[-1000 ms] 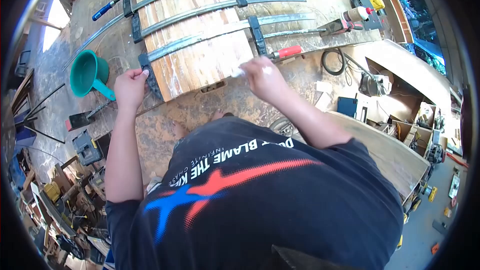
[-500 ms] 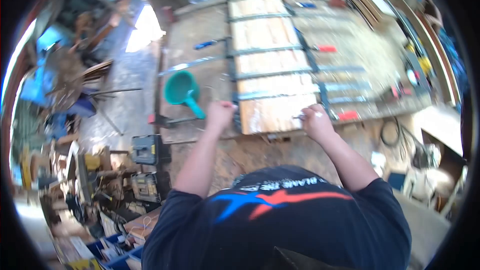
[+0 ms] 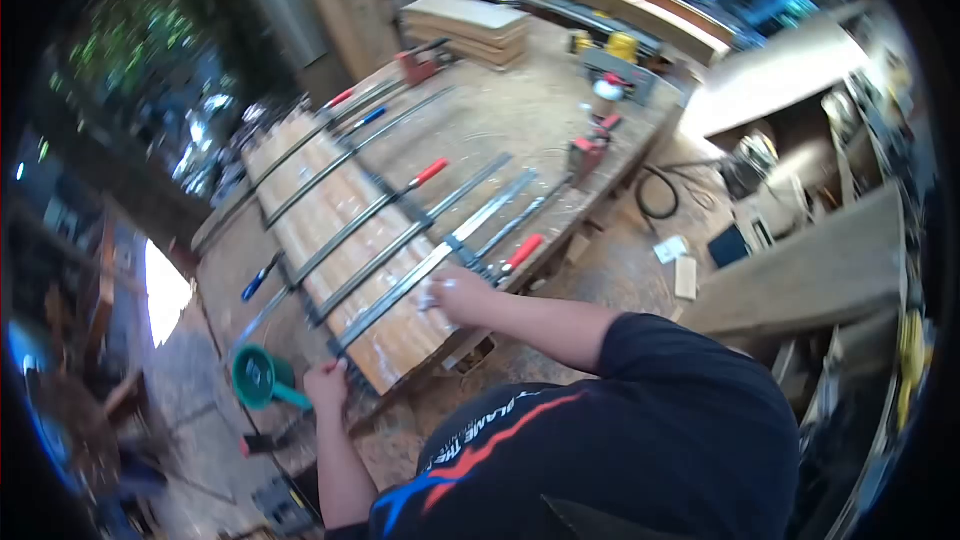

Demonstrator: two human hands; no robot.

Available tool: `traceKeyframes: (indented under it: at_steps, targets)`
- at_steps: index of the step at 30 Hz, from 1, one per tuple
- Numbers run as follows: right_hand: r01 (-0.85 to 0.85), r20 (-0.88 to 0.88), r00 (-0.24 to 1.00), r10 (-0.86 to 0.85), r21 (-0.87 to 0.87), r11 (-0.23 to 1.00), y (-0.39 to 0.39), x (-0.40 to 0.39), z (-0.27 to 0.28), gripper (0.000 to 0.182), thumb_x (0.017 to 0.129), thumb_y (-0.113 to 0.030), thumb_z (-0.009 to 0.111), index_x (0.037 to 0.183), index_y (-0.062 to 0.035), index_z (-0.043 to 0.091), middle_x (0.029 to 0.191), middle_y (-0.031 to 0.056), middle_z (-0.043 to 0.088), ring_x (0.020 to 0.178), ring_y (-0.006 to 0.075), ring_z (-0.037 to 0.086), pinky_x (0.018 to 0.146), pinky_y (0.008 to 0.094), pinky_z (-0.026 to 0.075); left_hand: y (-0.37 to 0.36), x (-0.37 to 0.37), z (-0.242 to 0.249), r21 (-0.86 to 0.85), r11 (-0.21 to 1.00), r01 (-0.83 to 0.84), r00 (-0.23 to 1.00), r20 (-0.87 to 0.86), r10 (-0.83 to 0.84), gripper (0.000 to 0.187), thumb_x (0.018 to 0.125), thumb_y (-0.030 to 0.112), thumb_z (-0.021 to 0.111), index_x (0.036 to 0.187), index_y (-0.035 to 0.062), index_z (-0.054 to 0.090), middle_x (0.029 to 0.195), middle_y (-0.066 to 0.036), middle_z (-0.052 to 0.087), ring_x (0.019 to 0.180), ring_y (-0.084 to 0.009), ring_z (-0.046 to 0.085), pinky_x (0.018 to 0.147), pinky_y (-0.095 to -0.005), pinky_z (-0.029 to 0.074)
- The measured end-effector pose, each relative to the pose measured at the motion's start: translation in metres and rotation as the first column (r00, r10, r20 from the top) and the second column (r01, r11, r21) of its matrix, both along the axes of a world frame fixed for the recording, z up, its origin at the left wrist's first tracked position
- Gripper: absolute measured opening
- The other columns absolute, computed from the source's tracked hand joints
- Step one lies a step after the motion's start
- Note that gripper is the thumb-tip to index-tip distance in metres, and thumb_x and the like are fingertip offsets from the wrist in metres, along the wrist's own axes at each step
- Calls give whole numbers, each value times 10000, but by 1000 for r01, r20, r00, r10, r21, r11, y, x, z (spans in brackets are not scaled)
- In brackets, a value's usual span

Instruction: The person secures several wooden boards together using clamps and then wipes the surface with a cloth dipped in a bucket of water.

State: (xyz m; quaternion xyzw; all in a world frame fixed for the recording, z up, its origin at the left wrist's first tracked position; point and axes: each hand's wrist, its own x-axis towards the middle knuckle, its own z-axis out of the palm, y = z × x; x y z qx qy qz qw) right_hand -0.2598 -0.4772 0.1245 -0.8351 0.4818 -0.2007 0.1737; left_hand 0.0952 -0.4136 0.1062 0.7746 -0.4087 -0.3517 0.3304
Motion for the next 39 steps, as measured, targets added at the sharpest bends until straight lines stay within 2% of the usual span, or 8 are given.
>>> traceKeyframes:
  at_steps: [10,15,18,24,27,31,37,39]
  targets:
    - [75,-22,997,-73,100,992,66,-18,12,166,838,-182,662,971,-117,736,1014,96,644,1032,292,642,889,398,549,-7,9,0,-3,984,176,978,113,-174,117,912,90,720,912,-25,696,735,-65,690,604,-158,677,525,-297,540]
    - [337,-15,941,-337,-9,941,24,31,-5,138,852,-169,653,943,-119,744,972,93,676,1000,301,646,860,413,539,-37,52,-45,37,940,339,929,141,-341,202,834,168,785,859,-20,716,724,-123,708,677,-221,704,644,-375,554]
    - [195,-235,944,-232,-172,966,-19,38,-47,152,871,-181,632,953,-92,724,979,107,678,992,310,644,873,436,530,-36,43,-20,116,883,456,863,184,-470,255,854,233,770,829,-14,713,754,-168,720,689,-287,711,692,-410,556]
    - [385,25,922,-385,-133,913,70,47,-9,197,897,-240,673,1031,-110,736,985,113,701,991,326,646,913,442,515,8,57,77,104,651,752,628,189,-755,396,867,279,756,1164,25,696,891,-180,743,852,-286,729,781,-406,556]
    - [456,-23,883,-469,-198,868,61,57,-31,228,918,-279,648,1055,-119,736,1031,136,706,1020,343,642,922,457,506,32,105,100,-12,745,667,744,-46,-667,419,865,286,762,1197,37,701,1113,-207,725,1055,-318,700,937,-413,529]
    - [585,-207,745,-634,-253,771,21,92,-10,214,928,-230,615,1015,-72,732,1042,177,701,1022,365,650,902,462,519,43,189,95,-299,844,446,891,232,-389,402,873,266,765,1210,57,704,1547,-236,418,1432,-380,410,1161,-449,351]
    - [632,-218,753,-621,-24,774,39,123,28,344,931,-329,640,978,1,726,975,255,703,926,411,677,826,500,530,17,278,92,-362,902,236,947,294,-130,326,924,211,717,1203,46,695,1399,-211,586,1343,-342,526,1127,-420,395]
    - [611,-421,763,-491,222,760,50,128,42,362,926,-344,657,1033,-7,735,987,252,716,898,404,699,812,481,550,8,303,48,-364,926,99,992,-41,-122,340,923,220,711,1215,47,686,1347,-194,620,1301,-339,558,1110,-410,413]
